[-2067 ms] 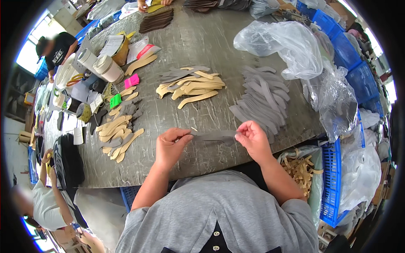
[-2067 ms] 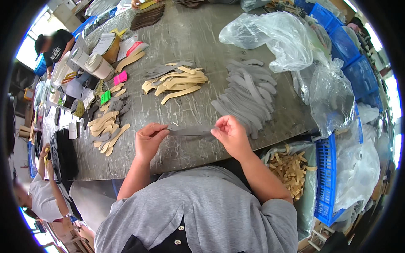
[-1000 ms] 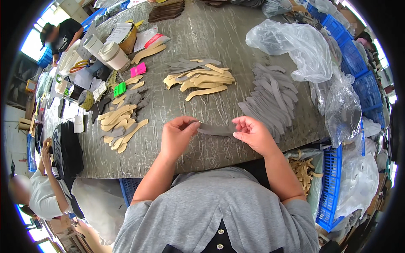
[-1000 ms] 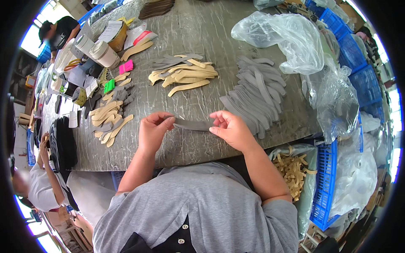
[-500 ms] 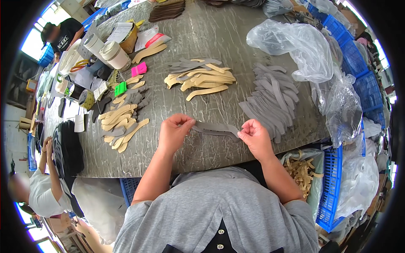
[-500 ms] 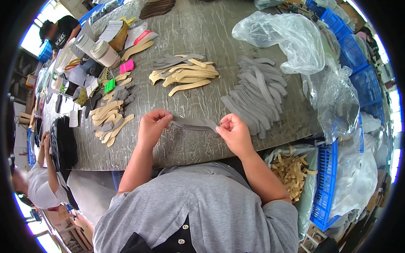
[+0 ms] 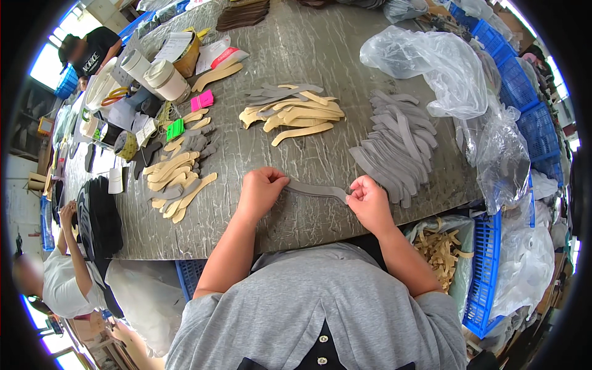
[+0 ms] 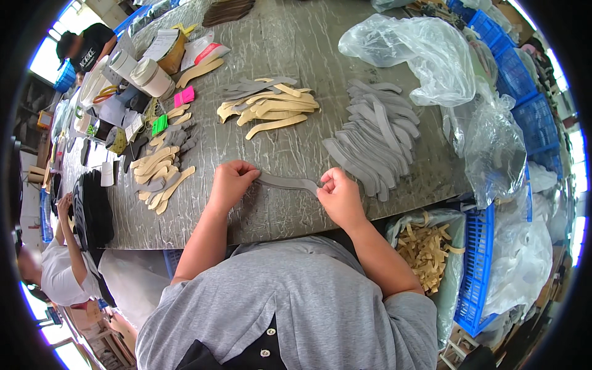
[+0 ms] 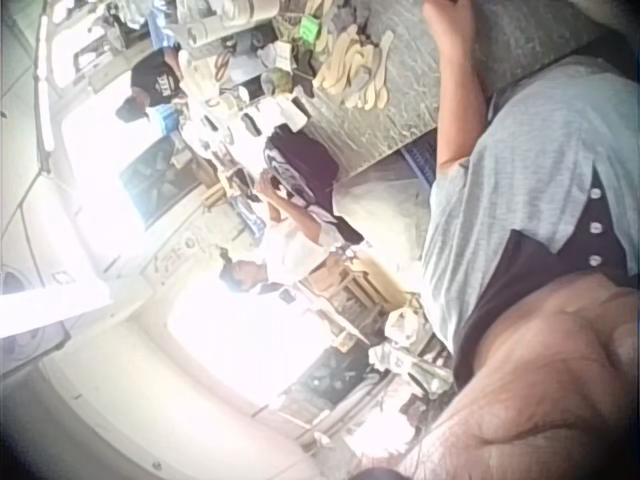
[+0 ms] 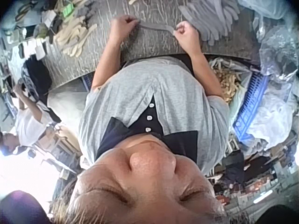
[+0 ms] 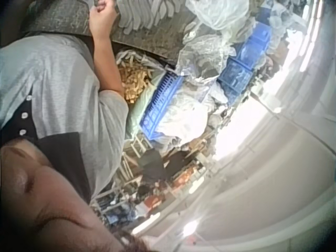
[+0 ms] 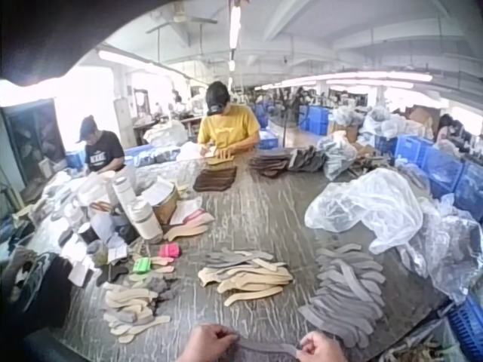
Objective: The person sorts and stacks gray fabric pieces on a table in a workshop. They pick up individual pieces, align them, and place them into a neat pile. The person also handles a plastic bag, placing a stack of the fabric pieces inside it before continuing to sort more pieces.
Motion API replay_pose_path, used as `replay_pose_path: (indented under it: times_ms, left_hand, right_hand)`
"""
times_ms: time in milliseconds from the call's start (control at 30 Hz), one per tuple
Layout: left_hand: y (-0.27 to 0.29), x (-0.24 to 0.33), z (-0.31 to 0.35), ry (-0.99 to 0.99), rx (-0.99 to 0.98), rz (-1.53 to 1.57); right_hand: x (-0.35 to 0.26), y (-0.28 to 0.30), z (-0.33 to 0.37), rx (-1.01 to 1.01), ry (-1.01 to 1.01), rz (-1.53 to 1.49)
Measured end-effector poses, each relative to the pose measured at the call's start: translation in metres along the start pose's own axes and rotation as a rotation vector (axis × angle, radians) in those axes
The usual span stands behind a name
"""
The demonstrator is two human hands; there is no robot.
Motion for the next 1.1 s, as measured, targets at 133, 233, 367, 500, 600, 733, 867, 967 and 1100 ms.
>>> replay_pose_path:
  times_ms: [133,233,367,500,600,733,867,967,1100]
  left_hand:
    - [0.000,-0.001,-0.001,-0.015,0.013,-0.022]
    - [0.001,0.001,0.000,-0.021,0.022,-0.036]
    - [0.000,0.002,0.000,-0.035,0.025,-0.055]
    - [0.000,0.003,0.001,-0.045,0.023,-0.054]
    - [0.000,0.002,0.000,-0.048,0.025,-0.051]
    - [0.000,0.005,0.001,-0.043,0.014,-0.064]
    - [0.000,0.004,0.000,-0.022,0.003,-0.075]
    - [0.001,0.002,0.000,-0.038,0.009,-0.089]
    - [0.001,0.005,-0.001,-0.075,0.014,-0.107]
  right_hand:
    - [-0.001,-0.001,0.000,0.000,0.011,0.015]
    - [-0.003,-0.001,0.001,0.001,0.021,0.024]
    - [-0.008,-0.002,0.002,-0.014,0.028,0.077]
    - [-0.021,-0.004,0.005,-0.040,0.107,0.230]
    - [-0.045,-0.005,0.012,-0.006,0.298,0.437]
    - [-0.057,-0.026,0.027,-0.120,0.493,0.638]
    - [-0.065,-0.042,0.032,-0.135,0.606,0.852]
    - [-0.071,-0.045,0.031,-0.163,0.635,0.882]
    - [-0.076,-0.053,0.031,-0.192,0.668,0.997]
Point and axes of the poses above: each hand's wrist, its own z-axis away from the middle knuckle, its own y-axis out of the back of the hand, x = y × z, the point moved 9 cm from there along -z, towards the middle knuckle, and after that the axes turned 3 degrees about -y, right-handed, at the moved point
